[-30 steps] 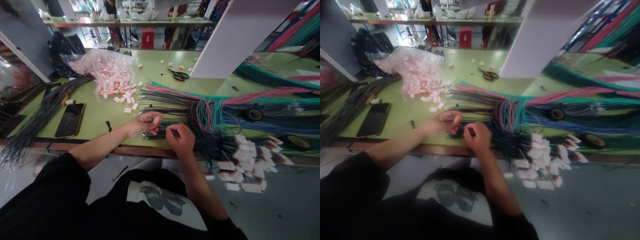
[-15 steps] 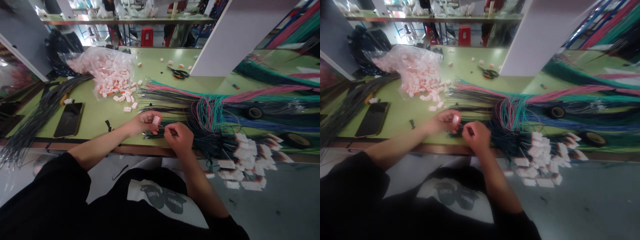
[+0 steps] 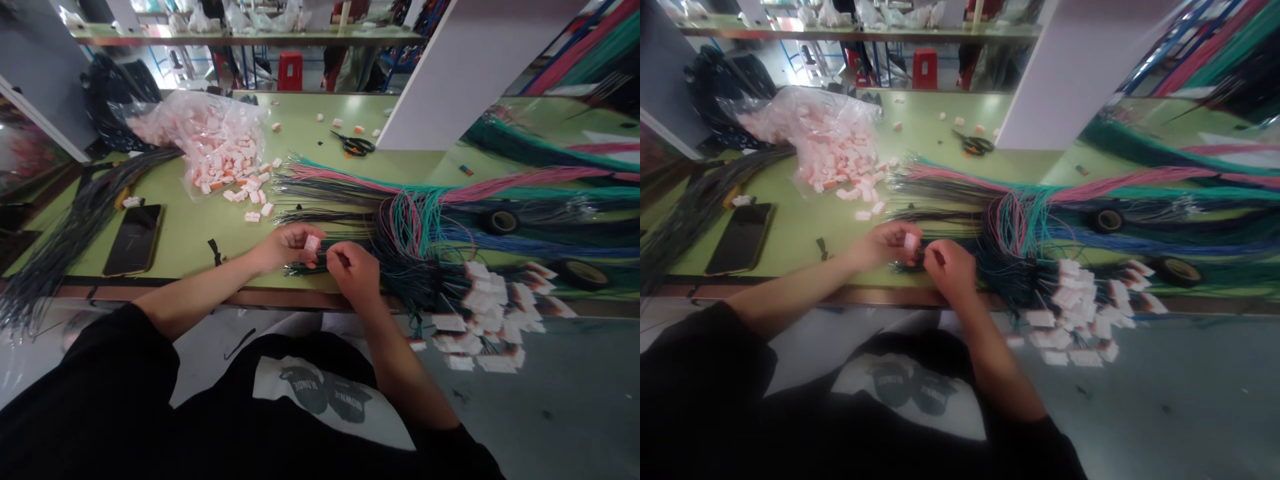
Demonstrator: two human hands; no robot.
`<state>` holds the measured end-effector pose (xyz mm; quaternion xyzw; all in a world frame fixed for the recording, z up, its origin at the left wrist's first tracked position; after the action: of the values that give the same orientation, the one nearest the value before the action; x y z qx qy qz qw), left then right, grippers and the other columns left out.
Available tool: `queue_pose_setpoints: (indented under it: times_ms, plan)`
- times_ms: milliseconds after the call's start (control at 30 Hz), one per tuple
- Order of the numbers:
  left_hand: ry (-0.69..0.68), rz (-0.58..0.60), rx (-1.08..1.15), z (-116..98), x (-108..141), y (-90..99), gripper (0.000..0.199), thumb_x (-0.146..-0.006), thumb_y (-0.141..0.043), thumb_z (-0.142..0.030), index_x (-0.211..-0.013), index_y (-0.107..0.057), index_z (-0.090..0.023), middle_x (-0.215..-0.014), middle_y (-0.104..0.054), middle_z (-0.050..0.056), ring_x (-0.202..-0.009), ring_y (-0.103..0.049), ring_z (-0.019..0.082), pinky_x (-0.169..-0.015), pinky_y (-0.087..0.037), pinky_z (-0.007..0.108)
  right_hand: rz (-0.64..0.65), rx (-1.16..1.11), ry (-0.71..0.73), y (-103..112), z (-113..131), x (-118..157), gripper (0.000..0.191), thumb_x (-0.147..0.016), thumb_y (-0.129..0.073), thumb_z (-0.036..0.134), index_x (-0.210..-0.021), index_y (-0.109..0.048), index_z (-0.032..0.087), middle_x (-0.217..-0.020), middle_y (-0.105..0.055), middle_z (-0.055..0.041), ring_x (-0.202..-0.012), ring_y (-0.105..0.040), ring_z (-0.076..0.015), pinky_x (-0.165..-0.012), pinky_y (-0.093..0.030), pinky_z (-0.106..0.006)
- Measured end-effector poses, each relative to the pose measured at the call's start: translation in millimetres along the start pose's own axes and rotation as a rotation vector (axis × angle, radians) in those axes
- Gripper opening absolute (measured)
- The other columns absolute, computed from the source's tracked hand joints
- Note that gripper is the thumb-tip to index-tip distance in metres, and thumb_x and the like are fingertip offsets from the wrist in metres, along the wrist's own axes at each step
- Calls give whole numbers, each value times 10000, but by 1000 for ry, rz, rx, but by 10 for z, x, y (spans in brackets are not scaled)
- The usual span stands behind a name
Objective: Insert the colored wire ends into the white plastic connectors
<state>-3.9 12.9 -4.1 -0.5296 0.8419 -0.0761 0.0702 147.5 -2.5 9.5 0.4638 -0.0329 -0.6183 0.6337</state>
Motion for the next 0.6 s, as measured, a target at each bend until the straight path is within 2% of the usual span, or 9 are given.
queue_pose_setpoints:
  times_ms: [267, 600]
  plan:
    - [54, -12, 124, 15, 3, -41, 459, -520, -792, -195, -914, -566, -131, -678, -600, -40, -606, -588, 64, -582, -511, 203, 32, 3, 22, -39, 1, 1, 139, -737, -470, 229, -652, -577, 207, -606, -606, 6, -537, -496, -109, -539, -365, -228]
    - [79, -13, 171, 103, -8, -55, 478, -512, -791, -175, -931, -568, -126, -675, -605, -31, -613, -598, 80, -571, -501, 203, 91, 26, 61, -90, 7, 8, 148, -755, -473, 230, -662, -586, 208, -598, -589, 3, -546, -485, -112, -541, -343, -234]
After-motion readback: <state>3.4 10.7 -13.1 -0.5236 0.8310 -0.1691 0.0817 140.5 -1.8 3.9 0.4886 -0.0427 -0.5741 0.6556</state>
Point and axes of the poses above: each hand's wrist, its own x-axis away from the middle knuckle, its own y-axis out of the back of the hand, z = x × y, the point moved 3 cm from there along -x, towards the middle knuckle
